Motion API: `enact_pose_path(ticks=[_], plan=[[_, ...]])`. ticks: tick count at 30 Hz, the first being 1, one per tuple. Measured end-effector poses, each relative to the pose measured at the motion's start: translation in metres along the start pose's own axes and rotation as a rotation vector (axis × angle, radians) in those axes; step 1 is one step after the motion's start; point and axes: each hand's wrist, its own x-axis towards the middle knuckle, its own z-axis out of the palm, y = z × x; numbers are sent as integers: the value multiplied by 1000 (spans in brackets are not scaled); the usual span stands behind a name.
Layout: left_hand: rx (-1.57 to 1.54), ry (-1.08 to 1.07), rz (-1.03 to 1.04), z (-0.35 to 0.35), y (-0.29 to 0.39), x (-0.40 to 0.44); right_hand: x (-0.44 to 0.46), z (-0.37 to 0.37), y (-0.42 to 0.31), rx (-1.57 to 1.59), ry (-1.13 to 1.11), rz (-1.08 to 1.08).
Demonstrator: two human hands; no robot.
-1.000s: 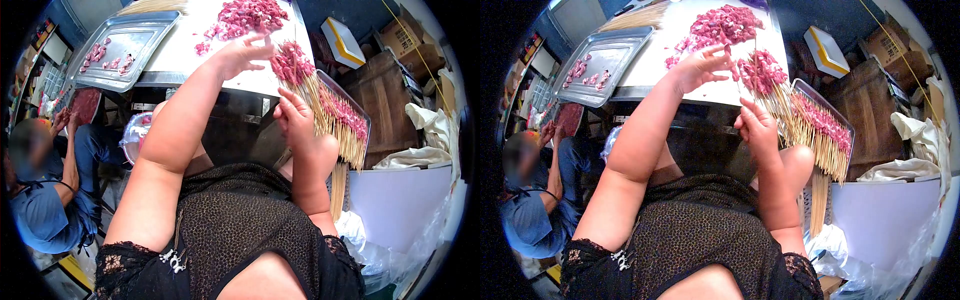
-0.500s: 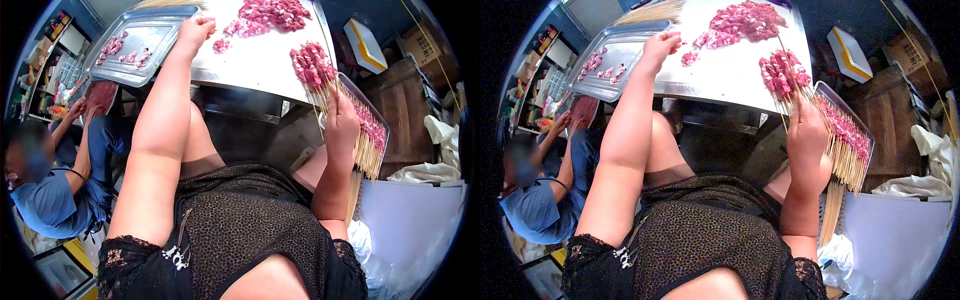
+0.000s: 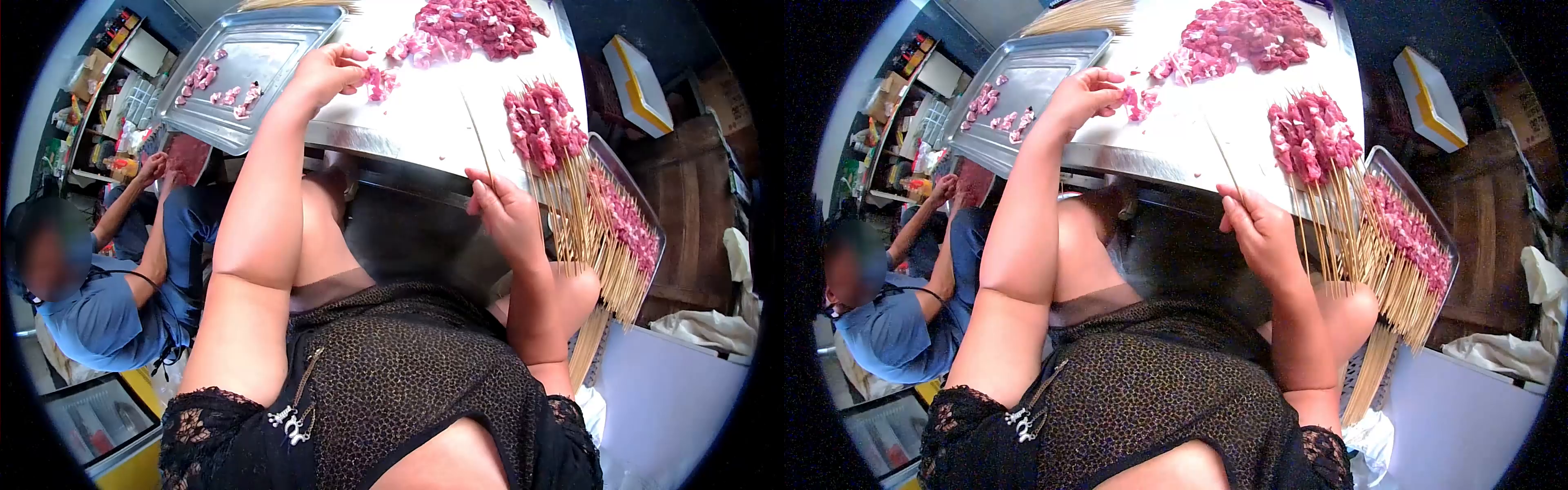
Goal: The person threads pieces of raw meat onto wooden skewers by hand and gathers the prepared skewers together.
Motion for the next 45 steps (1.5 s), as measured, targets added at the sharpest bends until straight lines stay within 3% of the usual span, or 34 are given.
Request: enact_pose_path(ticks=[6,8,11,13,15,19,21,24,25,27,29,32,34,37,38,40,45], plan=[[-298,-34,-19,11,11,-10,0,1,6,127,-30,131],[-562,-103,-47,16,26,-14,0,1,6,176,-27,174],[-499,-264,33,24,27,-12,0,1,11,277,11,207],[-71,-322,-70,28,17,-9,0,5,20,438,66,166],[383,-241,119,30,-1,-5,-2,1,13,406,63,202],[354,-207,108,23,18,-20,-5,0,15,416,93,159],[676,30,329,25,5,-16,-6,-1,13,389,75,162],[586,80,436,45,18,-19,-4,4,23,416,115,103],[586,80,436,53,25,-21,-3,4,25,416,115,103],[872,-100,185,66,39,-23,-3,5,26,360,134,83],[915,-88,262,71,30,-20,-4,5,21,346,130,89],[944,-105,172,70,26,-13,-5,7,17,303,128,112],[498,-18,239,63,24,-11,-6,6,20,275,129,134],[-364,-36,-60,59,34,-14,-5,7,24,120,157,27],[-362,-36,-59,58,33,-13,-5,7,20,157,155,64],[-666,-136,-92,56,29,-11,-5,8,17,197,152,98],[-836,-205,-100,65,33,-14,-4,10,21,110,161,12]])
